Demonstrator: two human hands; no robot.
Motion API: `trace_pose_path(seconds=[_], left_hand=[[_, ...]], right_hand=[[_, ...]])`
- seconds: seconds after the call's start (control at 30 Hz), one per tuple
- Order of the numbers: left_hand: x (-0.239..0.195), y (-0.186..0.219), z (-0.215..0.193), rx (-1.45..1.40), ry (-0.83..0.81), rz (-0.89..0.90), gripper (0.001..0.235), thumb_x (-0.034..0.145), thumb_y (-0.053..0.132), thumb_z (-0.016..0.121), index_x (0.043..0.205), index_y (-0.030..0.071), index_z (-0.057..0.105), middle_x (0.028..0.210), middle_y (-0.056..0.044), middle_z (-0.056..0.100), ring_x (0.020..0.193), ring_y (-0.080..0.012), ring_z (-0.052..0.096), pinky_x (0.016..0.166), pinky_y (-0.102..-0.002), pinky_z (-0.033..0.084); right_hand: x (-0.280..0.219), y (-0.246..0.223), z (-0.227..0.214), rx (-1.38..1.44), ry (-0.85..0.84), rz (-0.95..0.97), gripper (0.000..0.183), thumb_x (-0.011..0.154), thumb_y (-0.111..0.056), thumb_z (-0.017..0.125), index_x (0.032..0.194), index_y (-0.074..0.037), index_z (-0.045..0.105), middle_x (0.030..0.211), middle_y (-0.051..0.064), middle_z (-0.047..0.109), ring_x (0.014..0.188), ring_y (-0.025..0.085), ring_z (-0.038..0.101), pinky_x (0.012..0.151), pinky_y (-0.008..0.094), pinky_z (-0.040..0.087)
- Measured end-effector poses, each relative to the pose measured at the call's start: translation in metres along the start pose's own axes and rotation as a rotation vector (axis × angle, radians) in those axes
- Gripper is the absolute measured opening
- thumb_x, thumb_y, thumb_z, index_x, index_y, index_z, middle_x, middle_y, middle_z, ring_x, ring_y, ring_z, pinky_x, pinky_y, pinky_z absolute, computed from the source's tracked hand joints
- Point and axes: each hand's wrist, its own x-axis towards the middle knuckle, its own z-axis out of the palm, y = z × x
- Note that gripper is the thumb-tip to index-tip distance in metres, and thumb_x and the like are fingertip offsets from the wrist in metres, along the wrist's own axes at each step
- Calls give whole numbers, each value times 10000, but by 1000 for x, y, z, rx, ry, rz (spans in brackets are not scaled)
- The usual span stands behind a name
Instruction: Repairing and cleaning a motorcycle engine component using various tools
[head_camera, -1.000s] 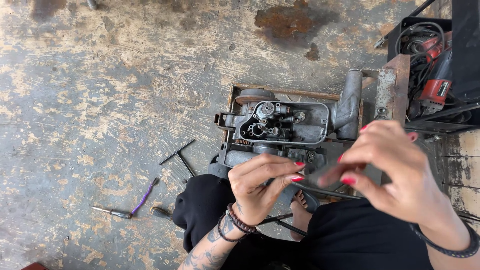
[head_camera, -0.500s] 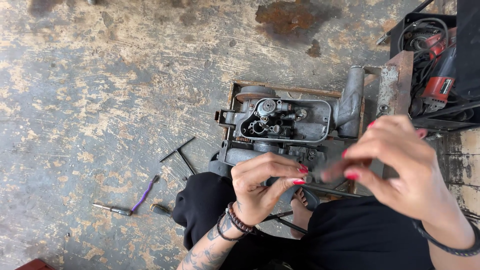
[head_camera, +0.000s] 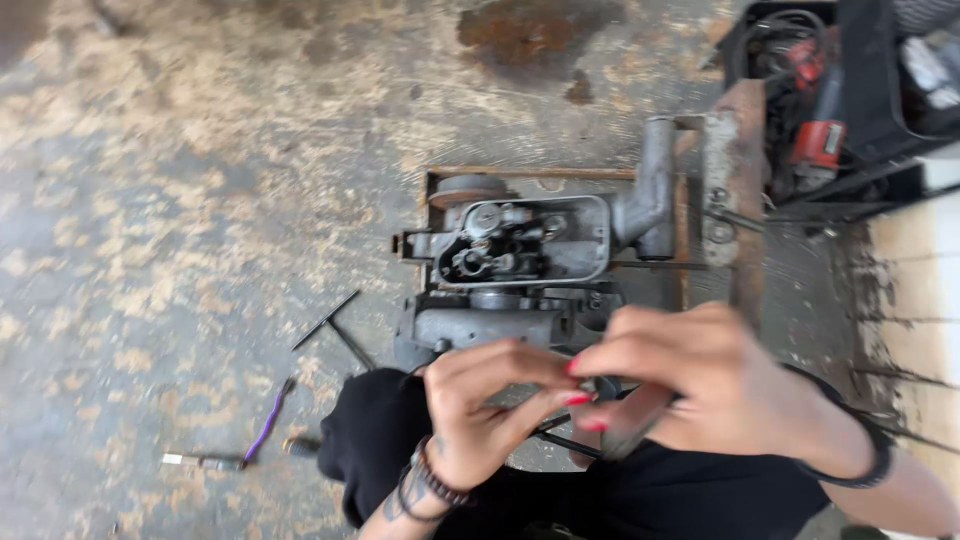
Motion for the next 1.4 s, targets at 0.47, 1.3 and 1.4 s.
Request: trace_pose_path(seconds=[0.47,1.3,1.4], left_hand=[[0,-1,1,352,74,-158,53,818,99,769,803,114,720,792,5,816,692,-84,812,718,-187,618],[-2,-26,-49,43,-266,-400,330,931,254,649,681,45,696,816,-79,839,832,-166,912,694,-140,721],[-14,-34,-31,76,-27,-346,530,975,358,538,497,131,553,530,38,732,446,-85,709,443,-171,589]], right_hand=[[-88,145,-28,-129,391,491,144,860,-22,749,972,-110,760,770,-25,686,643,63,559,572,203,427],[-198,372,6,-509,486,843,279,958,-154,863,881,-12,636,814,40,475,635,177,417,632,343,352],[-195,362,2,-518,513,799,235,974,-132,843,912,-12,651,843,50,509,632,185,438,645,350,361]])
